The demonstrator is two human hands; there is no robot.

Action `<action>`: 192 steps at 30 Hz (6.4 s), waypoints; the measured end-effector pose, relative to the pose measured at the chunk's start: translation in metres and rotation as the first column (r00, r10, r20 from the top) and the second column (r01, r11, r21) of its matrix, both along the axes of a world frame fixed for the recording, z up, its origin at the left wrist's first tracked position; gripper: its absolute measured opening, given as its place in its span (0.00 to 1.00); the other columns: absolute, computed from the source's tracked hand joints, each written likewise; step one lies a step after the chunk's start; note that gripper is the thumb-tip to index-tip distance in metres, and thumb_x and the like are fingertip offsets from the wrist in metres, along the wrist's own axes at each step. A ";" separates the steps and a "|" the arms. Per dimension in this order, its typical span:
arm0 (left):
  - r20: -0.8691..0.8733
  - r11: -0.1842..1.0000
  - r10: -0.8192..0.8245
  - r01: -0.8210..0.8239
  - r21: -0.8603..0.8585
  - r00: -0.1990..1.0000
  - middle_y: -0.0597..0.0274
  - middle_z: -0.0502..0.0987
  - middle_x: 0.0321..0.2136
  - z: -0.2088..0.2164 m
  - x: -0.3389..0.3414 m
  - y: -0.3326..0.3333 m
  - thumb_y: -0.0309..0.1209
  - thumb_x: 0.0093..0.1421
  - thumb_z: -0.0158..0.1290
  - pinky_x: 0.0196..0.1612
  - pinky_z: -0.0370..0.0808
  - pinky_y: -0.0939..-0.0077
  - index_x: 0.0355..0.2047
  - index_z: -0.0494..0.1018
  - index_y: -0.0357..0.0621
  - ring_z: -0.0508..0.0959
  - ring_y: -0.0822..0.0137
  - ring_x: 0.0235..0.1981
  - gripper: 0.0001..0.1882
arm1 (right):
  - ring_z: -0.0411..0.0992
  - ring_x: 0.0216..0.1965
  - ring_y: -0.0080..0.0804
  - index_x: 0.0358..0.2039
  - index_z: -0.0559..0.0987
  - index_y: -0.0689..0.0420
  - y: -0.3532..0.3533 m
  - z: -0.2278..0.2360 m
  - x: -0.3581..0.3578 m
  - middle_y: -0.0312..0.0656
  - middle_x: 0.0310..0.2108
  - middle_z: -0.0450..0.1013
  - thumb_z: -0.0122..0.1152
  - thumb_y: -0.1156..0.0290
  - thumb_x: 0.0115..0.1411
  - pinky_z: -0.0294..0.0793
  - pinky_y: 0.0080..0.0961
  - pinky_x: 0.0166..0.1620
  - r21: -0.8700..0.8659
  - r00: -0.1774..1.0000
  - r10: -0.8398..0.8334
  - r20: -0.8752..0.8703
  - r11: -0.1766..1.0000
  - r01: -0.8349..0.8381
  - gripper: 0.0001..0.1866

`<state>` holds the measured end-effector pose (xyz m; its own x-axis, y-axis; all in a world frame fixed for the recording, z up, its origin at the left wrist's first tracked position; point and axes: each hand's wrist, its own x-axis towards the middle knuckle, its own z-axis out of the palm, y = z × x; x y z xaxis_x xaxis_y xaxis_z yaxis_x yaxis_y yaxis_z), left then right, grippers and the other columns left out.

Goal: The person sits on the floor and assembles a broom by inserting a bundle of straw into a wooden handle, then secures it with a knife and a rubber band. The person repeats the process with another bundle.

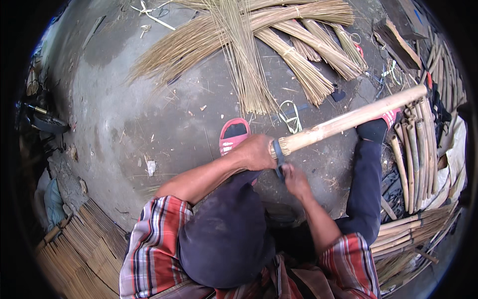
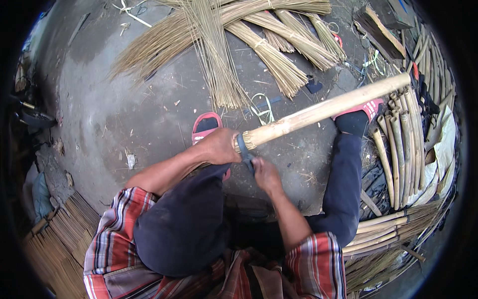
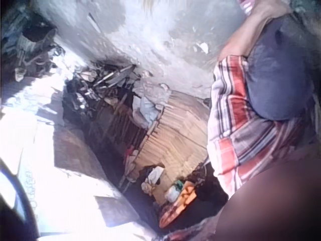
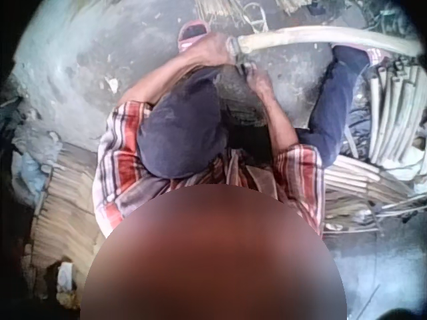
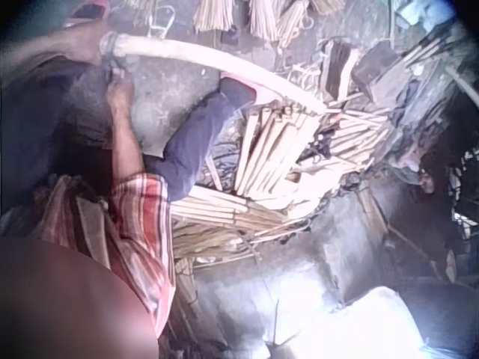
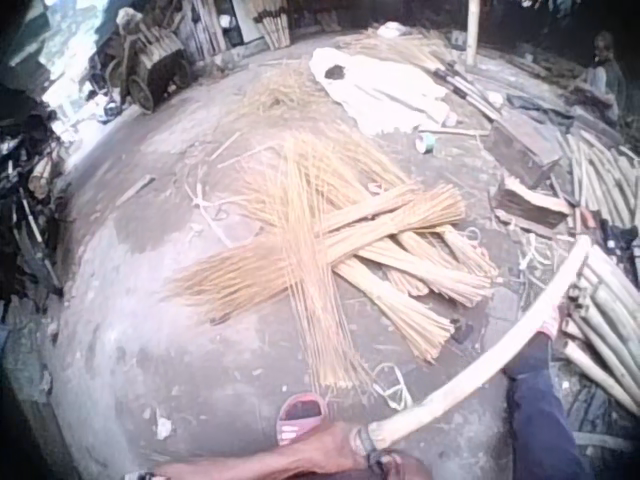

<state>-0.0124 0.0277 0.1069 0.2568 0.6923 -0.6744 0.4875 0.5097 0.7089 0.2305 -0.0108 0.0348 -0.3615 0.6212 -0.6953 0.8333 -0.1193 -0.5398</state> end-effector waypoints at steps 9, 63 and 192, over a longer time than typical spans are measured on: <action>0.567 0.932 -0.007 0.211 -0.295 0.824 0.68 0.76 0.20 -0.006 -0.008 -0.001 0.48 0.62 0.69 0.25 0.70 0.73 0.27 0.78 0.42 0.74 0.74 0.21 0.21 | 0.78 0.45 0.60 0.46 0.80 0.57 0.064 0.012 -0.035 0.54 0.40 0.79 0.63 0.75 0.61 0.76 0.49 0.46 0.531 0.897 0.236 -0.374 0.848 -0.002 0.12; -0.436 0.996 -0.042 0.070 0.047 0.899 0.35 0.85 0.38 -0.053 0.006 0.006 0.35 0.58 0.60 0.52 0.82 0.50 0.42 0.85 0.38 0.85 0.38 0.45 0.16 | 0.72 0.25 0.42 0.34 0.76 0.56 -0.021 0.077 0.018 0.44 0.22 0.70 0.50 0.60 0.79 0.70 0.38 0.33 -0.089 0.951 -0.253 -0.178 0.967 0.241 0.17; -0.213 0.965 0.059 -0.001 0.263 0.975 0.40 0.85 0.38 -0.065 0.013 -0.017 0.47 0.62 0.64 0.45 0.79 0.49 0.55 0.77 0.40 0.86 0.42 0.41 0.28 | 0.81 0.45 0.56 0.55 0.81 0.50 0.126 0.065 -0.023 0.52 0.42 0.80 0.60 0.67 0.70 0.79 0.47 0.48 0.242 0.956 0.266 -0.122 0.942 -0.231 0.15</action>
